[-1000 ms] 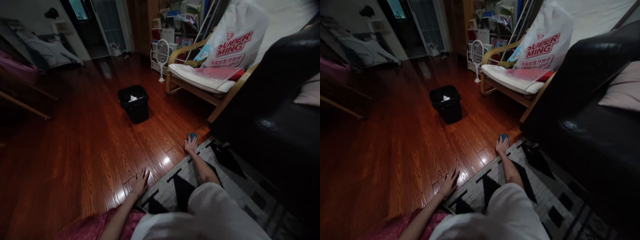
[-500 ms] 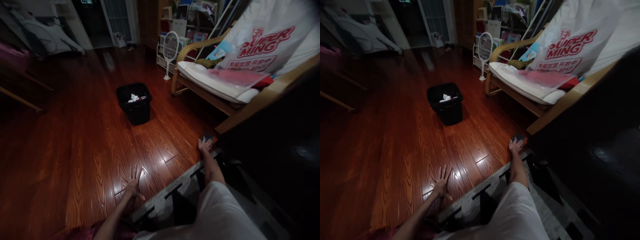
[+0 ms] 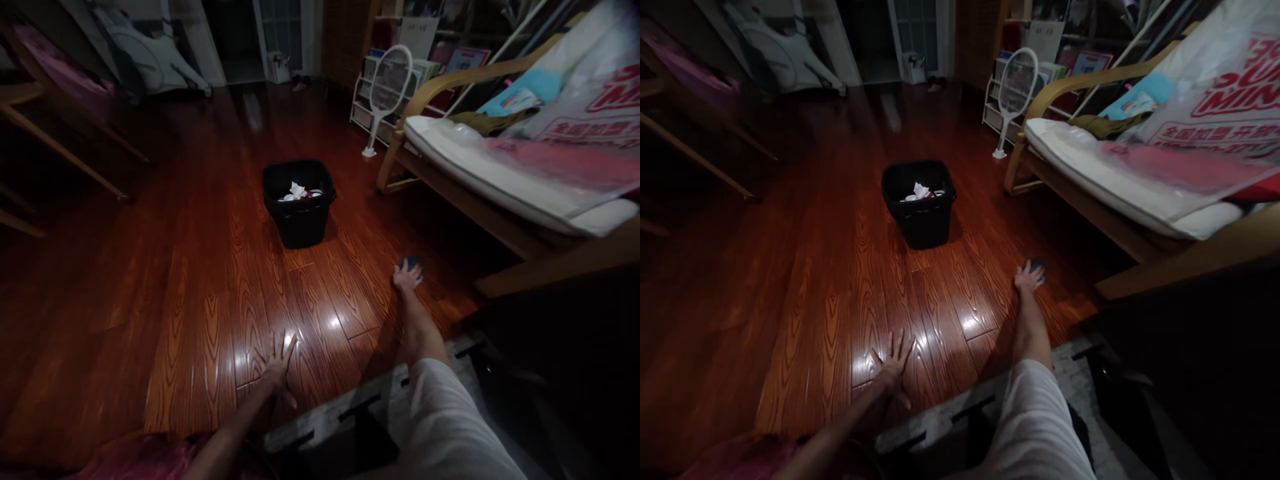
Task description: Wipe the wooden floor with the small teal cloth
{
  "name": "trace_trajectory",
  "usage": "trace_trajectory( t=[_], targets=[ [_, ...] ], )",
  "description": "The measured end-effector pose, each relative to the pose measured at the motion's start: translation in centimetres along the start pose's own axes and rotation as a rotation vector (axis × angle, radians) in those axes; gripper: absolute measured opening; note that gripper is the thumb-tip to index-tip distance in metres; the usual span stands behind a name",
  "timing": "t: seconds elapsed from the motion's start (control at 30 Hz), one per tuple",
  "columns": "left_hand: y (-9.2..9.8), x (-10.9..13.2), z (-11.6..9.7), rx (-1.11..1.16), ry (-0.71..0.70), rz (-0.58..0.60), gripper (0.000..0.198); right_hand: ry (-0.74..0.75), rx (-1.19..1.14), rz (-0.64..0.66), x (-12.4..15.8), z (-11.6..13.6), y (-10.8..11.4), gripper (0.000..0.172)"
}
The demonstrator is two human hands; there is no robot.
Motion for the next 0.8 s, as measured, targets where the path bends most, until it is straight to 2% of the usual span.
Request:
trace_trajectory(
  t=[0.1,0.2,0.3,0.37,0.5,0.67,0.73,0.8],
  targets=[
    [0.1,0.0,-0.2,0.028,0.000,0.029,0.179,0.231,0.041,0.058,0.3,8.5,-2.3,0.062],
    [0.2,-0.1,-0.2,0.056,-0.005,0.020,0.179,0.432,0.076,0.100,1.9,16.1,-4.3,0.062],
    [0.2,-0.3,-0.2,0.056,-0.027,-0.002,0.178,0.554,0.074,0.124,4.3,21.3,-5.9,0.060],
    [0.2,-0.3,-0.2,0.054,-0.036,-0.004,0.179,0.683,0.068,0.131,7.1,24.1,-6.7,0.059],
    [0.4,-0.2,-0.2,0.076,-0.027,0.027,0.179,0.993,0.026,0.162,15.4,28.2,-8.0,0.056],
    [0.9,0.2,-0.5,0.094,-0.045,0.035,0.178,1.266,-0.011,0.212,26.0,30.7,-8.8,0.055],
    [0.8,0.0,-0.4,0.101,-0.033,0.044,0.179,1.337,-0.023,0.201,28.3,31.0,-8.5,0.054],
    [0.8,-0.2,-0.5,0.121,-0.044,0.035,0.181,1.386,-0.022,0.198,28.9,30.8,-7.9,0.053]
  ],
)
Point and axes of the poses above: each hand's wrist, its own x-axis away from the middle knuckle, its own y-axis out of the back of the hand, z = x × y, the point moved 9 cm from there along -x, towards the middle knuckle, and after that the axes turned 7 degrees about y, right-handed, at the moved point
